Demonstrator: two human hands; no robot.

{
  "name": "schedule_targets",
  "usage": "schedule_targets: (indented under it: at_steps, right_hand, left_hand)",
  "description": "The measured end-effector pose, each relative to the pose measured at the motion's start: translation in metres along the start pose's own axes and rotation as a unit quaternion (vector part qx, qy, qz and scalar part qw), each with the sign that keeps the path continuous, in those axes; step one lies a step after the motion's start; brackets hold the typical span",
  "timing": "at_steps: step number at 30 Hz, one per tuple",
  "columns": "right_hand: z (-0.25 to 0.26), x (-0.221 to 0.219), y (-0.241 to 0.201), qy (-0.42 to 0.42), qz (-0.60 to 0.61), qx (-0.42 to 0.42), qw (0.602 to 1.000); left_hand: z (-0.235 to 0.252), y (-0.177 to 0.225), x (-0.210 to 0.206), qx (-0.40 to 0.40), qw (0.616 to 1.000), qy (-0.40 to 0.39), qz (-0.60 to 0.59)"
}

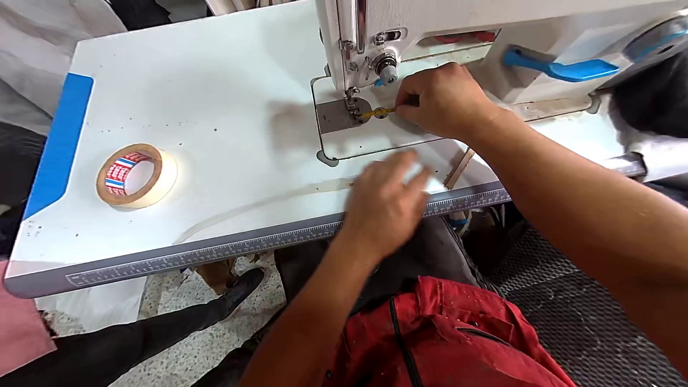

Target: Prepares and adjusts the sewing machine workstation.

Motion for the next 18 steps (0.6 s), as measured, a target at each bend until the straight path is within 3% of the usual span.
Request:
schedule_targets:
  at_steps: [2, 4, 12, 15, 18]
  right_hand:
    - [-0.001, 0.002, 0.0, -0.007, 0.007, 0.004, 1.0]
    - [-0.008, 0.009, 0.006, -0.008, 0.026, 0.012, 1.0]
    - [-0.095, 0.045, 0.075, 0.058, 0.143, -0.148, 0.977]
    - [-0.108, 0.036, 0.075, 0.044, 0.091, -0.166, 0.981]
    - [-0.095, 0.026, 0.068, 0.029, 0.031, -0.146, 0.988]
  left_hand:
    - [0.001, 0.019, -0.025, -0.046, 0.996, -0.078, -0.004]
    - [0.001, 0.023, -0.032, -0.044, 0.995, -0.094, 0.01]
    - [-0.016, 0.018, -0.017, 0.068, 0.993, 0.064, 0.07]
    - [0.0, 0.015, -0.017, 0.061, 0.997, 0.014, 0.055]
    - [0.014, 0.001, -0.013, 0.108, 0.992, 0.01, 0.069]
Point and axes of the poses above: each hand's wrist, its own z-axis towards the middle knuckle, its own x-axis out of the back of the hand, y = z × x, the point moved 5 cm from there along z, towards the middle knuckle, and after that the axes turned 12 degrees about -z, right-handed, at the moved point
